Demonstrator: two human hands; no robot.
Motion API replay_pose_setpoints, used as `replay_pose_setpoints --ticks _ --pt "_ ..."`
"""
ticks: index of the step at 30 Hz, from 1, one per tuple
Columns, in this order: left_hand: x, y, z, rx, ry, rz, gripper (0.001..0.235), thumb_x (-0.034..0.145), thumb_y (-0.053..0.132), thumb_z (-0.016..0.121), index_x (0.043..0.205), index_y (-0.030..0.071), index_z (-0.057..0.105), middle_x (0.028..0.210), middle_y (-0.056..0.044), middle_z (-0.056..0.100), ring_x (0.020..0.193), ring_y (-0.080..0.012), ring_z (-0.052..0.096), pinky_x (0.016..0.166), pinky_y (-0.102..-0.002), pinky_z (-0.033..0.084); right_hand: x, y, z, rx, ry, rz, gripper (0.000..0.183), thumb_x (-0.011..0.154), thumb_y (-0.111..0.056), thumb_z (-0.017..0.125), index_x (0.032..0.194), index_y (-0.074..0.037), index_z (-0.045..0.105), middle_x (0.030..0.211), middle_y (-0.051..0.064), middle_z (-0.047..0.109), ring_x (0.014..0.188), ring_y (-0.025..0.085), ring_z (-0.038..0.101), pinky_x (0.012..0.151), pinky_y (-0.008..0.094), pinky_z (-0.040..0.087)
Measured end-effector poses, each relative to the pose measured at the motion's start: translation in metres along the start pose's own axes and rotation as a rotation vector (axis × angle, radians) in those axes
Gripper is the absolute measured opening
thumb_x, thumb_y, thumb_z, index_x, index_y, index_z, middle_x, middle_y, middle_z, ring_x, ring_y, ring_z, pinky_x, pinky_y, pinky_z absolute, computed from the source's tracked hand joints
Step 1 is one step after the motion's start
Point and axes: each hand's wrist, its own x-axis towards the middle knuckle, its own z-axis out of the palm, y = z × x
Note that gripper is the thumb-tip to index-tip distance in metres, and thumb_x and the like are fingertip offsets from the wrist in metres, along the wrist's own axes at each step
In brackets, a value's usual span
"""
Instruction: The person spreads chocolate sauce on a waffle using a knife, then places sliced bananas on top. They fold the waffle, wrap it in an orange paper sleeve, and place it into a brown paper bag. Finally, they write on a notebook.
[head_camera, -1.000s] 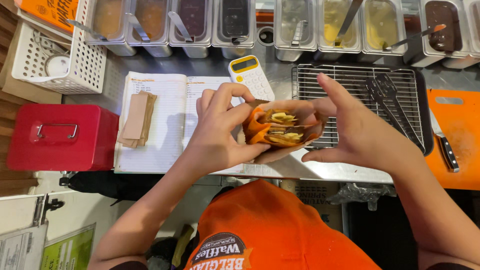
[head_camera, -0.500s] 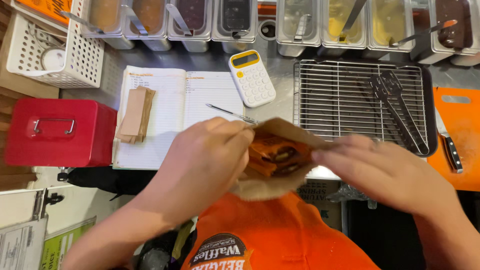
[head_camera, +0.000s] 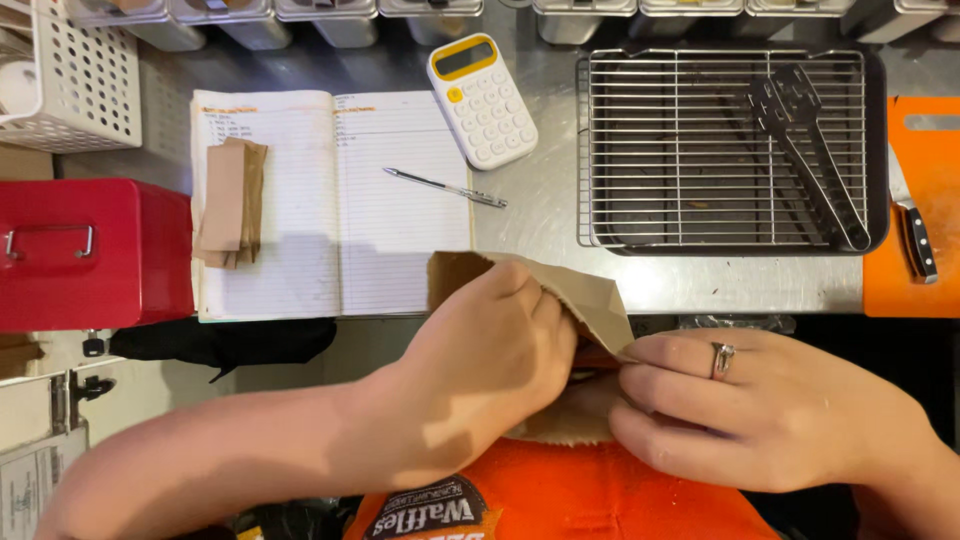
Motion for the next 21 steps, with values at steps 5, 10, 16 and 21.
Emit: replay_pose_setpoints --ticks 5,10,16,21 --pt "0.009 0.003 0.034 -0.053 -0.425 -0.048 0.017 0.081 0.015 0.065 0.095 0.012 0.074 0.093 -0.008 0.073 0.087 -0.0263 0.069 0.066 -0.038 0.053 0.011 0.001 -0.004 -0.032 -0.019 -0.021 0.029 0.083 -0.013 0.067 0.109 0.001 0.066 0.103 0.012 0.064 0.091 0.026 0.065 0.074 0.036 0.055" --pt "-0.009 -0.006 0.061 -0.068 -0.167 -0.063 0.018 0.085 0.016 0.065 0.097 0.008 0.074 0.091 -0.01 0.073 0.077 -0.0247 0.071 0.062 -0.036 0.055 0.029 0.002 0.001 -0.025 0.001 -0.039 0.03 0.083 -0.014 0.067 0.108 0.003 0.066 0.103 0.012 0.065 0.093 0.026 0.067 0.078 0.036 0.058" --pt "-0.044 -0.038 0.049 -0.335 -0.371 -0.367 0.046 0.094 0.057 0.065 0.101 0.011 0.069 0.084 -0.01 0.07 0.076 -0.0293 0.07 0.069 -0.036 0.056 0.066 0.021 0.006 0.025 -0.075 0.007 0.025 0.081 -0.01 0.064 0.104 0.0 0.064 0.096 0.013 0.061 0.076 0.024 0.06 0.058 0.034 0.048" --pt "-0.064 -0.054 0.027 -0.523 -0.434 -0.503 0.014 0.081 0.014 0.066 0.086 0.001 0.071 0.073 -0.013 0.072 0.067 -0.0294 0.074 0.06 -0.038 0.057 0.105 0.037 0.017 0.125 -0.069 -0.045 0.015 0.082 -0.011 0.064 0.089 -0.003 0.054 0.086 0.012 0.052 0.082 0.03 0.06 0.066 0.04 0.052"
